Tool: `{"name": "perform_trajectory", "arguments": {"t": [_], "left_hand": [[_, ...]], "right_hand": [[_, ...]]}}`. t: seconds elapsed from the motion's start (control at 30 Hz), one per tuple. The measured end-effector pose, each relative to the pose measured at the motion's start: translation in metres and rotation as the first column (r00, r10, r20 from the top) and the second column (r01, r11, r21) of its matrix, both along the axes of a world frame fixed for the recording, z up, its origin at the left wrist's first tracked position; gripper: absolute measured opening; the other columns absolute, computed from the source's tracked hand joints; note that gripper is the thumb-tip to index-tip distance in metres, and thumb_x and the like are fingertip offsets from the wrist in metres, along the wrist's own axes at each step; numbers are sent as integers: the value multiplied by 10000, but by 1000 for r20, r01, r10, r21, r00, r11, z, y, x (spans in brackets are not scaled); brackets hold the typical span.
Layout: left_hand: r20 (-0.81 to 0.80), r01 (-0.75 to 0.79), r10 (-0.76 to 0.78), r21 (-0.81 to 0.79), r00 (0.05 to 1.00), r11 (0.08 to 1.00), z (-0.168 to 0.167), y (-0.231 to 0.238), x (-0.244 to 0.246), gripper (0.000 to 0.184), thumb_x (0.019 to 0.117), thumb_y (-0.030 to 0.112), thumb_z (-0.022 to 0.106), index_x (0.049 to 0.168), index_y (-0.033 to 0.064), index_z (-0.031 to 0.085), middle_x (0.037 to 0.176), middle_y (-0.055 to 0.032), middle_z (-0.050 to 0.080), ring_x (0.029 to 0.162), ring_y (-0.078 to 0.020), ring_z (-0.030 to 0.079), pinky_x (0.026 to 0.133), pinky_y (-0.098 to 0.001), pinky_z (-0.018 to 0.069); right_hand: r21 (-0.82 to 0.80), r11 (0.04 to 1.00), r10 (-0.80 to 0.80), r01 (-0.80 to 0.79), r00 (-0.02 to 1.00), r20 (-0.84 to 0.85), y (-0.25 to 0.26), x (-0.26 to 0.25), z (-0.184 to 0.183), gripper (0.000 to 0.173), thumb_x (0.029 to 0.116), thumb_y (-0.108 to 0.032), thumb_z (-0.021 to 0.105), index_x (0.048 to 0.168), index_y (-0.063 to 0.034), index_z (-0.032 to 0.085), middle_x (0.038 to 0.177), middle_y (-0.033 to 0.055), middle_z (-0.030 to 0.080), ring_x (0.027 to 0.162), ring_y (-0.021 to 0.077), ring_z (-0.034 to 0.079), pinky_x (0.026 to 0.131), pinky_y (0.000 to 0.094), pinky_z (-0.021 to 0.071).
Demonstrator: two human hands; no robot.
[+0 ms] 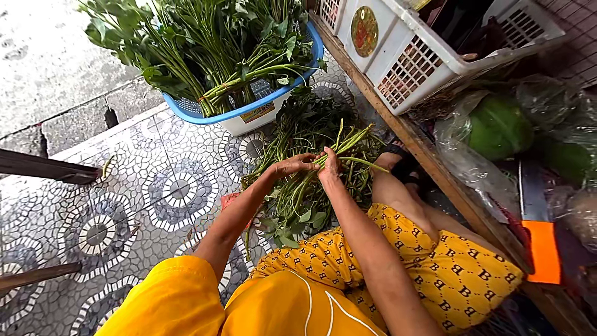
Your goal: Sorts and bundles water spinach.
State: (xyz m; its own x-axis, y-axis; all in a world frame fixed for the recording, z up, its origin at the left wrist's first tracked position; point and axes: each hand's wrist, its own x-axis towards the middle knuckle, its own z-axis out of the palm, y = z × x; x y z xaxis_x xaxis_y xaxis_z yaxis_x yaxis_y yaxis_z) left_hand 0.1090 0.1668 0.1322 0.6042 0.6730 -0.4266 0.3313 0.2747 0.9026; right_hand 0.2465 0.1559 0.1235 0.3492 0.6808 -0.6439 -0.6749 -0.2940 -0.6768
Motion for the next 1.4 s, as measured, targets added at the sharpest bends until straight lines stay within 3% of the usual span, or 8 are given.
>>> {"name": "perform_trajectory", "arguments": {"t": [0.17,0.3,0.63,0.77,0.9,1.07,1.23,1.4], "left_hand": [[-329,-448,579,395,746,802,-40,52,-39,325,1065,161,486,1310,-6,617,1198,-236,681,1101,-376,667,964,-565,513],[-582,-349,405,212,705,913,-87,54,-69,495,1012,367,636,1267,-57,623,1228,-313,632,1159,-458,609,999,-647,454],[-352,-311,342,142,872,940,-116,23,-24,380,1045,214,573,1339,-25,586,1199,-248,675,1077,-360,675,981,-546,516],[-468,-573,623,264,627,776,-114,30,-41,426,1106,288,417,1356,-7,595,1288,-271,639,1214,-408,615,1043,-587,457],[-821,-330,330,185,465,926,-121,19,-72,579,968,273,650,1424,-52,503,1489,-325,454,1405,-492,422,1092,-646,404],[-906,-4,151,163,395,987,-99,9,-81,366,1002,191,599,1254,-73,636,1387,-300,568,1329,-464,522,1050,-631,439],[-739,326,531,666,415,671,-1,-7,-102,153,956,-59,575,1041,-88,699,1259,-334,570,1218,-535,510,1008,-667,408],[-470,512,802,823,369,247,116,-15,-112,310,957,-95,547,1164,65,714,1053,-248,643,1086,-482,580,1004,-683,339]], "right_hand": [[-54,995,-83,87,994,71,4,13,13,97,947,-57,584,894,-113,526,671,-7,480,504,94,498,504,243,499],[-147,956,-238,253,965,114,1,25,12,70,929,-40,569,933,-86,517,753,31,484,540,123,499,525,266,501],[-165,968,-178,191,980,91,7,17,13,74,931,-43,570,989,-73,535,815,46,494,596,134,513,561,279,504],[-136,969,-194,204,978,81,9,22,15,46,940,-53,573,945,-80,535,762,31,494,551,121,508,540,263,507],[-127,975,-176,181,983,49,10,17,20,50,942,-51,575,938,-81,536,744,23,496,529,107,502,515,244,494],[-109,980,-169,169,986,6,13,18,23,70,943,-63,582,917,-103,530,726,12,494,538,108,508,530,258,505],[-104,976,-191,190,982,-4,12,18,22,71,951,-66,586,912,-100,537,727,13,502,537,106,510,528,245,501],[-100,977,-186,187,982,14,14,16,18,67,940,-61,595,927,-94,537,732,14,502,540,112,515,532,260,507]]}}
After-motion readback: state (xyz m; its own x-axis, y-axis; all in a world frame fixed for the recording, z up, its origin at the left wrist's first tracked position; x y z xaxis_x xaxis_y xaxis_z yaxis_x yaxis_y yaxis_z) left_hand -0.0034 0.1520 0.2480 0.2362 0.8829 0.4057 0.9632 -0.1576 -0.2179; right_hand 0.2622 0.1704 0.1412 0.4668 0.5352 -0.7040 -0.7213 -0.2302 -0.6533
